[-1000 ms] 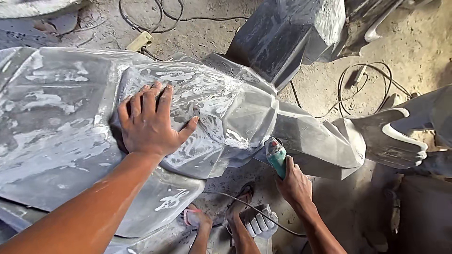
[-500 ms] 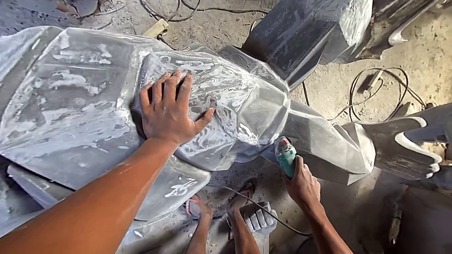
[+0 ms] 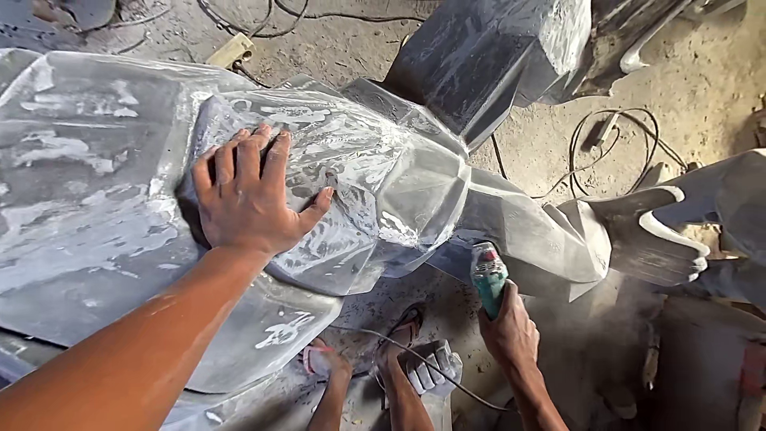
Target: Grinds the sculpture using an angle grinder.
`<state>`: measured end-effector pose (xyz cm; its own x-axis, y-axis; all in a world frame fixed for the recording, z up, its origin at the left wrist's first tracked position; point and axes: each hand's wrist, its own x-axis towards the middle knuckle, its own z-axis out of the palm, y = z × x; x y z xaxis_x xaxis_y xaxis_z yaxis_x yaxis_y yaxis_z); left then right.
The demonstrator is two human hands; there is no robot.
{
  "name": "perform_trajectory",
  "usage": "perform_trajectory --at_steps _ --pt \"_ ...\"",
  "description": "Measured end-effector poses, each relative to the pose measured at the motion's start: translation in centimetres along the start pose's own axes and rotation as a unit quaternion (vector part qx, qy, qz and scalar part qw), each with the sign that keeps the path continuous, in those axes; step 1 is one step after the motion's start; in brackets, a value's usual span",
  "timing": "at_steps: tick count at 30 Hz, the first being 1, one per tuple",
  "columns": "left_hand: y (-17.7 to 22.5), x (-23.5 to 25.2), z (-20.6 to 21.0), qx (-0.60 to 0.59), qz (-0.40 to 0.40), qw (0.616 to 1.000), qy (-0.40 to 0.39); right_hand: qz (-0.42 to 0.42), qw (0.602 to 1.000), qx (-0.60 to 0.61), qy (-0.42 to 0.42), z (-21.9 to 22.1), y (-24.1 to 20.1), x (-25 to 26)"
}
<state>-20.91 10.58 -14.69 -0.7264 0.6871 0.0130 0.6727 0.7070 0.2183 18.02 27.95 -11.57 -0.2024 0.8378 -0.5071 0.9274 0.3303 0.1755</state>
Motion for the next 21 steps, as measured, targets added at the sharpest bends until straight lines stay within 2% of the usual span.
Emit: perform_trajectory --at_steps 4,10,13,18,21 --pt "0.0 0.0 0.2 0.001 0.004 1.000 0.006 -0.009 1.000 0.000 -0.018 1.8 -0.8 0.3" --pt "-0.8 -0.3 0.9 -0.006 -0.007 1.000 0.006 0.032 0.998 0.031 0.054 1.7 2.4 -0.5" --pt "-1.7 -0.2 1.9 -0.008 -0.007 1.000 0.009 0.022 0.999 0.033 0.028 2.1 2.3 -0.8" --pt "-1.1 0.0 1.1 -0.007 -0.012 1.000 -0.001 -0.004 0.998 0.047 -0.029 2.9 0.8 0.0" --pt "-1.1 -0.1 1.2 -0.003 -0.007 1.000 0.014 0.009 0.998 0.063 -0.006 1.9 0.7 0.6"
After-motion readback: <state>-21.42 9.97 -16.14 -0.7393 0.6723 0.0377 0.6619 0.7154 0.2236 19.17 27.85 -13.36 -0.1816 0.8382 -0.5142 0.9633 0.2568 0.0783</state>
